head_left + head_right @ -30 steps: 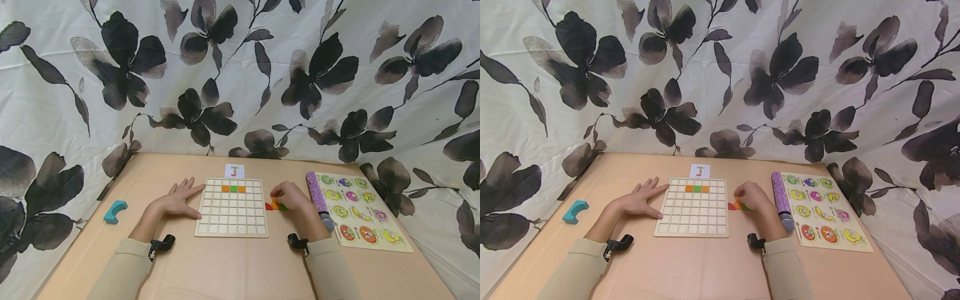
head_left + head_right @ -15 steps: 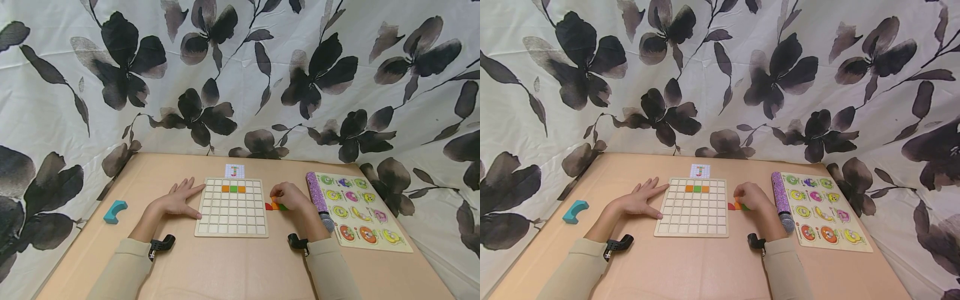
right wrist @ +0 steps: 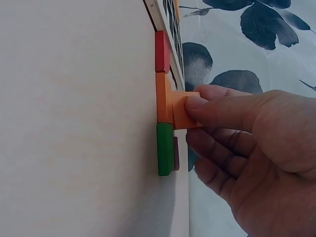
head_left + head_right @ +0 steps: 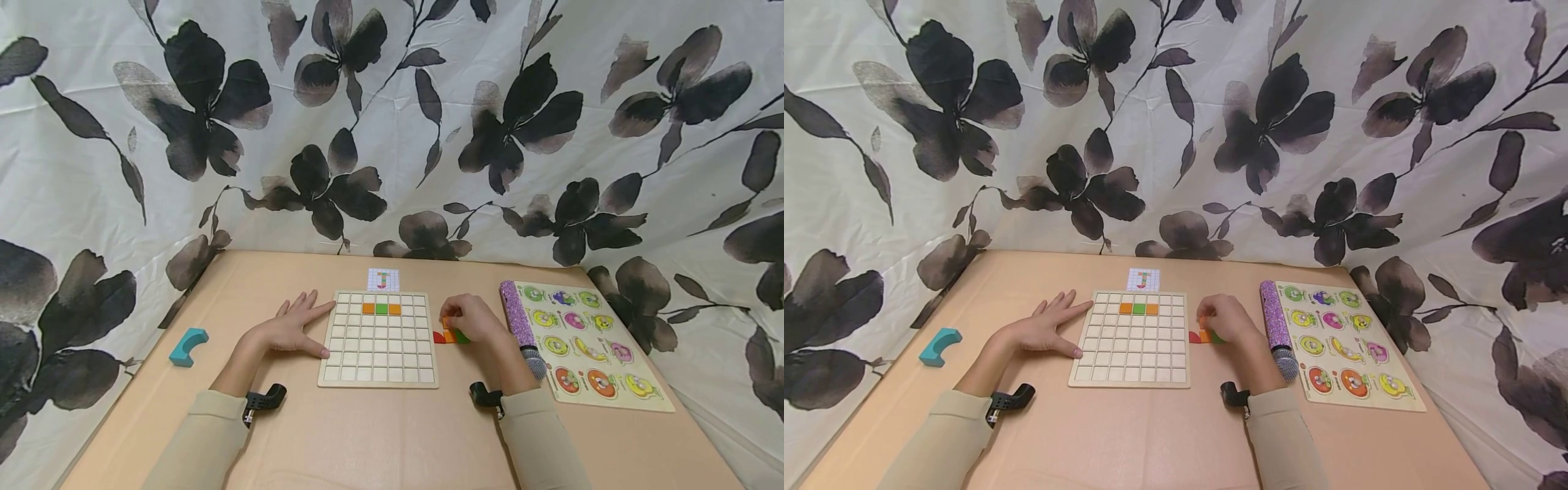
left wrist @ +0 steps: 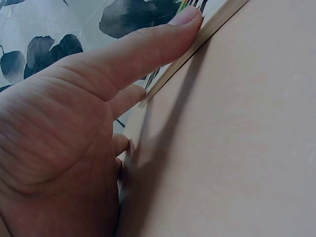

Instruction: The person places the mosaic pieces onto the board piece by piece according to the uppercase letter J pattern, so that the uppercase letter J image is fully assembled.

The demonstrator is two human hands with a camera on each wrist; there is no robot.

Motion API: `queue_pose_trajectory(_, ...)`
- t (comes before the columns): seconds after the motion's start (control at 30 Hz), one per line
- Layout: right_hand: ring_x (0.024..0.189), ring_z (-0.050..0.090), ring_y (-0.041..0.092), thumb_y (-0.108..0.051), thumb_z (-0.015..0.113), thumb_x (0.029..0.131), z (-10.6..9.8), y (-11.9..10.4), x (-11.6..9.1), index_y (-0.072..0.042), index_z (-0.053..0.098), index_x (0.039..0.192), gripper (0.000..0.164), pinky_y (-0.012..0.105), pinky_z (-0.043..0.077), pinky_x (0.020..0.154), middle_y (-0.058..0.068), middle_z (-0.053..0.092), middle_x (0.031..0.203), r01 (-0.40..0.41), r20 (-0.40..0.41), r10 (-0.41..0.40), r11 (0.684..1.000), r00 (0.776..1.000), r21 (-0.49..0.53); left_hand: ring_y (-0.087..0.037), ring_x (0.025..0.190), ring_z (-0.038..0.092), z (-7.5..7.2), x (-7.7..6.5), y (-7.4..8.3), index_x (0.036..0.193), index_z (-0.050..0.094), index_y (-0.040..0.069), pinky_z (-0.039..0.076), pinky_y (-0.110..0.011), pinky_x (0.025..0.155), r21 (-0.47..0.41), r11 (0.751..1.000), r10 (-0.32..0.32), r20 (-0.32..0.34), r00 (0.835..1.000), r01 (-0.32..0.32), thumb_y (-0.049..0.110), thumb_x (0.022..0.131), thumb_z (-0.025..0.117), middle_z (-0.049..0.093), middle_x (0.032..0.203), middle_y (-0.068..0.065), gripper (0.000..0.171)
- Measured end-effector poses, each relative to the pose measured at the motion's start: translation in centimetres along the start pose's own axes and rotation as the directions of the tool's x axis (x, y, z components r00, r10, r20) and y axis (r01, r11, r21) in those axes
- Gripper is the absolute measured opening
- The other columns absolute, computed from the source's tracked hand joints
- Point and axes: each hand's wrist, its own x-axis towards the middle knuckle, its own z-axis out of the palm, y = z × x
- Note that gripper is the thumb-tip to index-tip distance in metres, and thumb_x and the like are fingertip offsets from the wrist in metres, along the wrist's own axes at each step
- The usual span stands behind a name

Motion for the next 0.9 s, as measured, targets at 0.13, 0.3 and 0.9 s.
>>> queue_pose_trajectory(0.13, 0.086, 0.059, 0.022, -0.003, 0.07, 0.097, -0.1, -0.1, 0.0, -0.012, 0.075, 0.096, 0.01, 0.034, 0.052, 0.08, 0.004, 0.067, 0.09, 0.004, -0.006, -0.004, 1.0, 1.0, 0.01, -0.053, 0.158, -0.007, 0.1, 0.1, -0.1, 0.165, 0.031, 0.017, -0.008, -0.073, 0.122, -0.001, 1.0, 0.002, -0.002, 1.0, -0.002, 0.057, 0.074, 0.088, -0.001, 0.171, -0.031, 0.114)
queue_pose_trajectory(0.3, 0.086, 0.058, 0.023, -0.005, 0.068, 0.099, -0.1, -0.4, 0.0, -0.009, 0.076, 0.108, 0.012, 0.032, 0.054, 0.076, 0.005, 0.067, 0.094, 0.003, -0.039, -0.001, 0.999, 0.999, 0.048, -0.052, 0.159, -0.007, 0.0, 0.0, 0.0, 0.165, 0.031, 0.017, -0.008, -0.072, 0.123, 0.0, 1.0, 0.002, 0.001, 1.0, -0.002, 0.058, 0.074, 0.088, -0.001, 0.172, -0.031, 0.115)
queue_pose_trajectory(0.9, 0.096, 0.062, 0.025, -0.005, 0.073, 0.096, 0.2, -2.1, 0.3, -0.003, 0.074, 0.124, 0.029, 0.032, 0.055, 0.086, 0.01, 0.073, 0.11, 0.099, -0.17, -0.069, 0.98, 0.983, 0.174, -0.052, 0.158, -0.007, 0.0, 0.1, -0.1, 0.165, 0.03, 0.018, -0.008, -0.073, 0.122, 0.007, 1.0, 0.001, 0.002, 1.0, -0.001, 0.058, 0.075, 0.087, -0.001, 0.172, -0.03, 0.114)
